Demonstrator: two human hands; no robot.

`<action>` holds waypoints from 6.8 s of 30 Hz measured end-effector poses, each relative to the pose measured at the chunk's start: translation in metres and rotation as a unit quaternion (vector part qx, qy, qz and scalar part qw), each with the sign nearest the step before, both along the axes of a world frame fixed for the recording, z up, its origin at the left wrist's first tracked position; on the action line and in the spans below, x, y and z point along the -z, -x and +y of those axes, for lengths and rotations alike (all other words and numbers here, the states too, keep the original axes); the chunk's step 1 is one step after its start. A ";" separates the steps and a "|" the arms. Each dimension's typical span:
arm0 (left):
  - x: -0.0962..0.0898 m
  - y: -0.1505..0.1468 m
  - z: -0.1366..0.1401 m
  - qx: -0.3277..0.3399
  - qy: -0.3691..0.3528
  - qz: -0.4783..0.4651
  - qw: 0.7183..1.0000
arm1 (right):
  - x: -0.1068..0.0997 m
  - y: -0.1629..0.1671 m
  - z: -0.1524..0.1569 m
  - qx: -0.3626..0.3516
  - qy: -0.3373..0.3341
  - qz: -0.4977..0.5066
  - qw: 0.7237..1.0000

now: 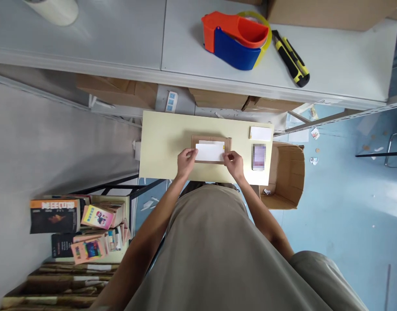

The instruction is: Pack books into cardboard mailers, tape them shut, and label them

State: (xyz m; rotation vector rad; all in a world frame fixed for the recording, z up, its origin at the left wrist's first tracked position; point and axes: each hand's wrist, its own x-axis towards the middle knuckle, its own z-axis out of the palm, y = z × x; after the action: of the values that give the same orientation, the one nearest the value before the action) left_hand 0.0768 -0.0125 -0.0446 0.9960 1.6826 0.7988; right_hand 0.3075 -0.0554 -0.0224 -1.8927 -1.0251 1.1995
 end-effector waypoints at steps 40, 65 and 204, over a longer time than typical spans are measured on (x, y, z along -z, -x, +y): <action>0.034 -0.027 0.026 0.035 0.023 0.161 0.986 | 0.010 0.007 0.056 -0.180 0.221 -0.278 0.917; 0.034 -0.021 0.025 0.059 0.023 0.151 0.986 | 0.013 0.076 0.085 -0.224 0.170 -0.303 0.910; -0.032 -0.201 -0.312 0.296 0.047 0.034 0.954 | -0.054 -0.287 -0.395 0.088 0.073 -0.072 0.991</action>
State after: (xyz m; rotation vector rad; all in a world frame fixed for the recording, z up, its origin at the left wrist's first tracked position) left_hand 0.2782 -0.3244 -0.0126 1.3764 1.3466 0.2874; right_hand 0.5945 -0.4506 0.0319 -2.1612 -0.8430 1.0735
